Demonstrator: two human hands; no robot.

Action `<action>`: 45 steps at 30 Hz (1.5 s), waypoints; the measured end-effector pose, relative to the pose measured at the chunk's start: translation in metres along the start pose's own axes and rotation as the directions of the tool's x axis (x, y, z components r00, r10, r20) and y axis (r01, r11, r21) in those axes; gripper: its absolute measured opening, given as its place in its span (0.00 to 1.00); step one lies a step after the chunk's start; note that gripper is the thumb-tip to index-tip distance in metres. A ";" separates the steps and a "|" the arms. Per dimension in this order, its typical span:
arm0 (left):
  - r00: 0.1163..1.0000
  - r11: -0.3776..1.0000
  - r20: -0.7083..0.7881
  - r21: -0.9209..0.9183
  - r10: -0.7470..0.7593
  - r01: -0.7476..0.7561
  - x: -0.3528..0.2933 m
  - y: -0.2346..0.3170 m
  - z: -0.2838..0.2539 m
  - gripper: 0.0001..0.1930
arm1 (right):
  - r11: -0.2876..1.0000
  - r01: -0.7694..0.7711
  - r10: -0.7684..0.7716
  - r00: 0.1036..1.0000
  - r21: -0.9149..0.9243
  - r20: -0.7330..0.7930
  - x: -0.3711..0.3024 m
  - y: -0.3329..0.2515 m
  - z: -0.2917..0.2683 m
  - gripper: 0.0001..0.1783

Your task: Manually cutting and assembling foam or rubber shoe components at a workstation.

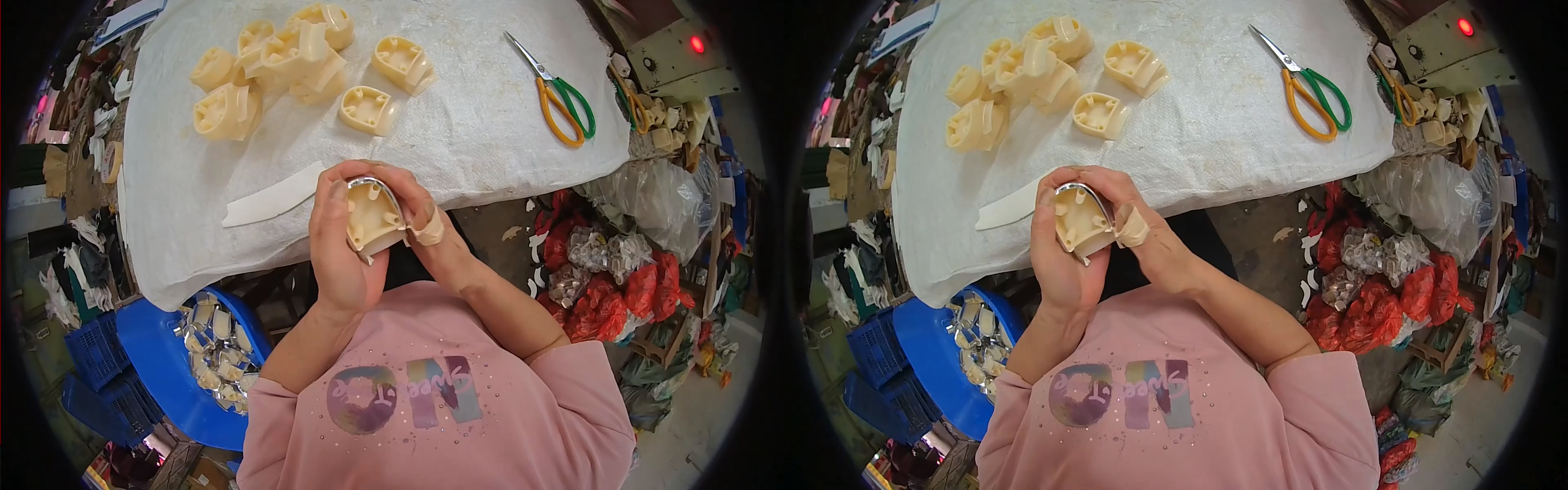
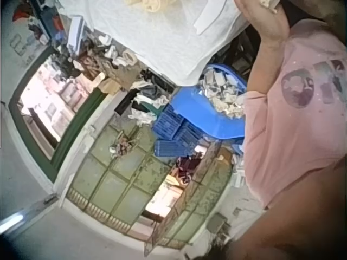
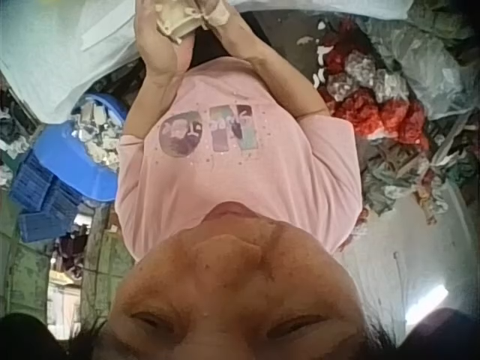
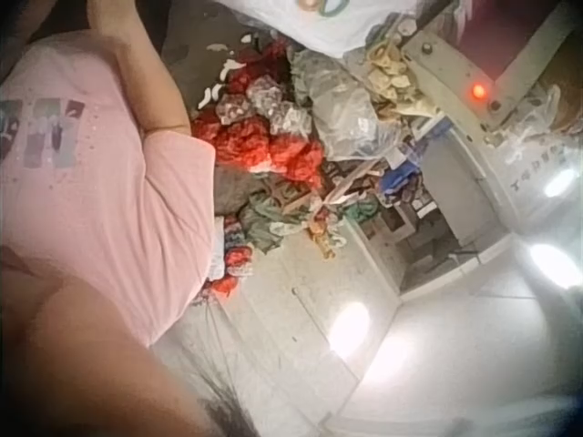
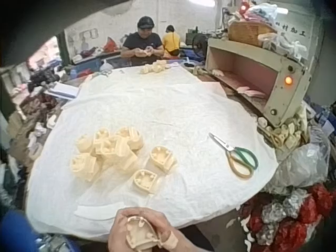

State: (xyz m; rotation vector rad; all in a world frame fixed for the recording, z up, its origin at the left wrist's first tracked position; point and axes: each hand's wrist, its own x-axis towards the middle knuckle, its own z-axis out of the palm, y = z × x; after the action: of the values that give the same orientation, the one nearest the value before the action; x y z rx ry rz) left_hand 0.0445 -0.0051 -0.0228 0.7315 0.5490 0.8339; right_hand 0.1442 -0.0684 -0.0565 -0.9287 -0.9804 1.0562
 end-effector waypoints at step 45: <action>0.879 0.432 0.439 0.767 0.188 -0.475 -0.005 0.014 -0.020 0.44 | 0.982 0.014 -0.055 0.976 -0.190 -0.212 0.008 -0.030 -0.008 0.24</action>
State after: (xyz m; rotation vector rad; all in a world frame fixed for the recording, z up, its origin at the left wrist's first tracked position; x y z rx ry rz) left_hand 0.0217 0.0039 -0.0242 1.9525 0.5425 0.7615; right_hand 0.1609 -0.0686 -0.0290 -1.1515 -0.9204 0.8231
